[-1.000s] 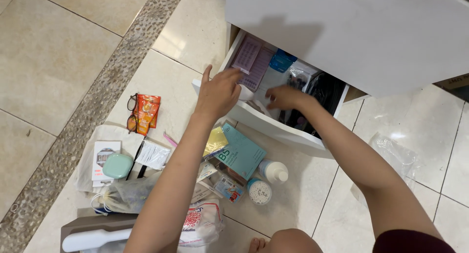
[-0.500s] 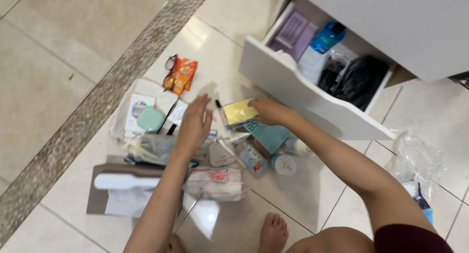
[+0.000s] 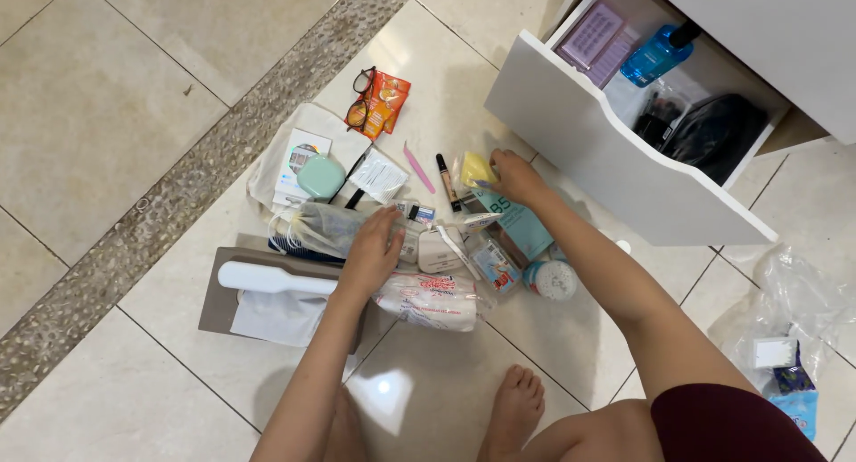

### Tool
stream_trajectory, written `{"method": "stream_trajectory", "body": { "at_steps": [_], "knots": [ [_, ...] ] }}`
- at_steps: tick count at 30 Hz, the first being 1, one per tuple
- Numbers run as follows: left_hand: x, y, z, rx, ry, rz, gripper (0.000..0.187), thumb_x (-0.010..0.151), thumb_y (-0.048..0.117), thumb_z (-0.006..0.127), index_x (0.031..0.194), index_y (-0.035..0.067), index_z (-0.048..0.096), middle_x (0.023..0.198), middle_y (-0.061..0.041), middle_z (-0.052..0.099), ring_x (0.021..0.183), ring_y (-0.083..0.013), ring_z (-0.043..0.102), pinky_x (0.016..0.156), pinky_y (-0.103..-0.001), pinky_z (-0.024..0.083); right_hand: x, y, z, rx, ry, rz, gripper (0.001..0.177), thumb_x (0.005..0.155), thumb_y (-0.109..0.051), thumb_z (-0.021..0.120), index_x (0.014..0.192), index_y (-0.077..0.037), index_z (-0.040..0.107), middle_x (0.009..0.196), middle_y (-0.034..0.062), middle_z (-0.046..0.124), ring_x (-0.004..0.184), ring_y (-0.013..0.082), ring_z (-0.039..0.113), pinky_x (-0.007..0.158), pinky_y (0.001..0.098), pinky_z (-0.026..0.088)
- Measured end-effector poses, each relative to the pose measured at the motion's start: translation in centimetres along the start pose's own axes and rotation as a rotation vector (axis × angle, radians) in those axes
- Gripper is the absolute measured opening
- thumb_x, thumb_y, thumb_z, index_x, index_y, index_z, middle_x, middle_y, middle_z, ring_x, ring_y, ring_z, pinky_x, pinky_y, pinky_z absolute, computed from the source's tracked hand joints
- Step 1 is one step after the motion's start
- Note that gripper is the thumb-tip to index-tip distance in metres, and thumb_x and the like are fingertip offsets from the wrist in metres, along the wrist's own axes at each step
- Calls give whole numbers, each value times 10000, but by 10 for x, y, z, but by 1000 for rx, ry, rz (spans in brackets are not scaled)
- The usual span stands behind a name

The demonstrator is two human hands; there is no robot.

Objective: The person organizes various personal care and cosmetic items from the floor into a white drawer. They place a makeup bag, brushes, cotton pads, bottles, and boxes into the drawer one by one.

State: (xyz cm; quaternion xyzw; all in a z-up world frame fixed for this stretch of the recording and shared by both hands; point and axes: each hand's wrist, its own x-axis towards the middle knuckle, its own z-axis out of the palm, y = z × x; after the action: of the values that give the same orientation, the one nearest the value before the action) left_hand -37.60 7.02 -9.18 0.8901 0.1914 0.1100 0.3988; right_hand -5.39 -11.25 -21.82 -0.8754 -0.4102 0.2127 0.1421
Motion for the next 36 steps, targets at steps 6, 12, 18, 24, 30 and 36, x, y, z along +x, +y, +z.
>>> {"method": "stream_trajectory", "body": {
  "at_steps": [6, 12, 18, 24, 30, 36],
  "knots": [
    [13, 9, 25, -74, -6, -37, 346, 965, 183, 614, 1254, -5, 636, 1357, -205, 633, 1292, -377, 572, 1106, -441, 436, -11, -10, -25, 68, 54, 10, 337, 896, -188, 737, 1194, -61, 645, 1122, 198, 662, 994, 349, 671, 855, 415, 553],
    [49, 20, 39, -483, -39, -280, 401, 981, 267, 630, 1284, 5, 648, 1211, -148, 735, 1117, -238, 721, 959, -353, 559, -46, -86, -107, 740, 39, 126, 343, 1009, -186, 602, 1312, -49, 518, 1041, 164, 674, 815, 244, 718, 640, 346, 617],
    [90, 83, 6, -1125, 60, -203, 349, 956, 174, 698, 1254, -3, 659, 1146, -90, 754, 1047, -145, 732, 865, -307, 599, -93, -148, -174, 1311, 45, -124, 221, 1044, -169, 626, 1203, -18, 599, 1080, 114, 698, 968, 185, 703, 817, 366, 643],
    [96, 138, -36, -1065, 101, 34, 253, 962, 83, 720, 1179, -44, 689, 1068, -84, 770, 936, -110, 725, 851, -273, 615, -129, -163, -204, 1308, 96, -164, 258, 971, -150, 681, 1208, -48, 676, 1140, 61, 724, 1051, 128, 670, 933, 337, 542],
    [97, 156, -42, -907, 33, 49, 298, 932, 119, 755, 1182, -31, 692, 1028, -59, 764, 865, -89, 705, 778, -245, 589, -138, -153, -221, 1288, 169, -198, 230, 998, -129, 710, 1190, -7, 672, 1156, 75, 720, 1088, 135, 660, 1004, 325, 524],
    [99, 159, -34, -955, -58, 5, 315, 929, 133, 758, 1182, -44, 701, 989, -92, 781, 852, -107, 733, 774, -252, 607, -140, -152, -232, 1321, 211, -147, 291, 968, -135, 692, 1232, -16, 667, 1163, 75, 727, 1058, 126, 691, 970, 326, 566]
  ]
}}
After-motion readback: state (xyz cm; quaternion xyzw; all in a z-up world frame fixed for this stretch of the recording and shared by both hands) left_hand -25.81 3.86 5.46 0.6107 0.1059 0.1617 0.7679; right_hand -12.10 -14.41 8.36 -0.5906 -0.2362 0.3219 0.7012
